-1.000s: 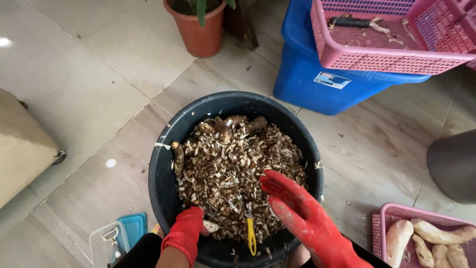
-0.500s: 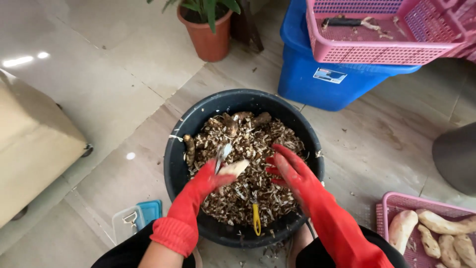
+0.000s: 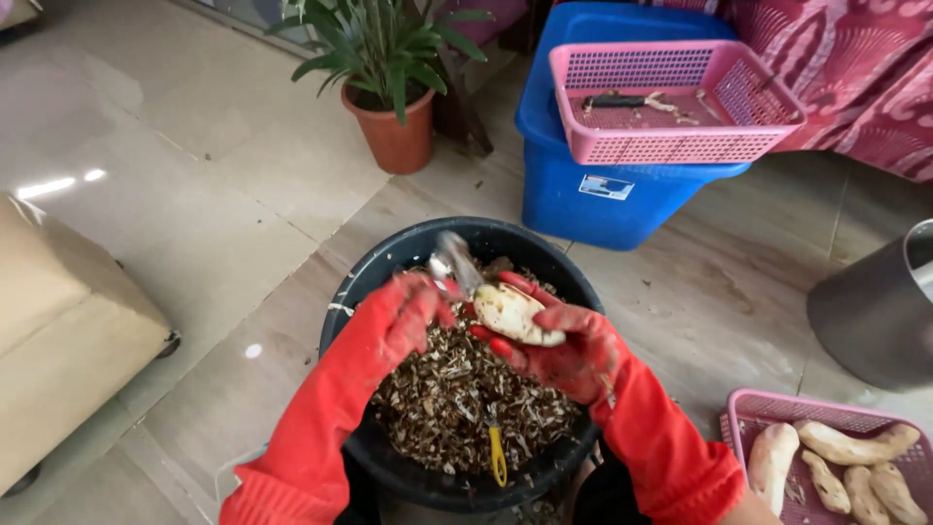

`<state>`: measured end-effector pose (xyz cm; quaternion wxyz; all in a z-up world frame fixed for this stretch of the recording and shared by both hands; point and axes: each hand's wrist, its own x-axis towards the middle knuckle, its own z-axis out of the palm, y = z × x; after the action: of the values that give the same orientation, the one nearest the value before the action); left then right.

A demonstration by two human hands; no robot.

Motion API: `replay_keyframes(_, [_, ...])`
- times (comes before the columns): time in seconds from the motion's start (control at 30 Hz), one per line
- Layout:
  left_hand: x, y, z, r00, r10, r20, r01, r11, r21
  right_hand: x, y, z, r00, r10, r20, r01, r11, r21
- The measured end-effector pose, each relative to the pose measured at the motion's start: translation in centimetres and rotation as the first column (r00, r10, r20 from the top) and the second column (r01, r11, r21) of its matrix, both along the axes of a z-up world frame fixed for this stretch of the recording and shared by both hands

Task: Peeling the outer skin of cassava roots using a manual peeler into a collection bucket.

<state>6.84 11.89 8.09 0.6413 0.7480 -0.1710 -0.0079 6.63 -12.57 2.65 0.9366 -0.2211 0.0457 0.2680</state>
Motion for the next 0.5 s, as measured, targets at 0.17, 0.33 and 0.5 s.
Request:
replay_keyframes(0.17, [4.6, 1.6, -3.0, 0.990, -0.126, 0.070, 0.064, 0.818, 0.571, -1.7, 0.6, 2.9, 0.995, 0.017, 0.102, 0.019, 0.941, -0.339])
replay_keyframes(0.33, [6.0, 1.2, -4.9, 0.996, 0.023, 0.087, -0.081, 0.646, 0.759, -2.4, 2.4, 3.3, 0.996, -0.054, 0.078, 0.085, 0.863, -0.498])
replay_keyframes(0.5, [6.2, -0.6, -3.5, 0.874, -0.191, 0.446, -0.318, 0.470, 0.824, -1.7, 2.7, 0.5, 0.986, -0.040, 0.163, 0.139, 0.741, -0.656])
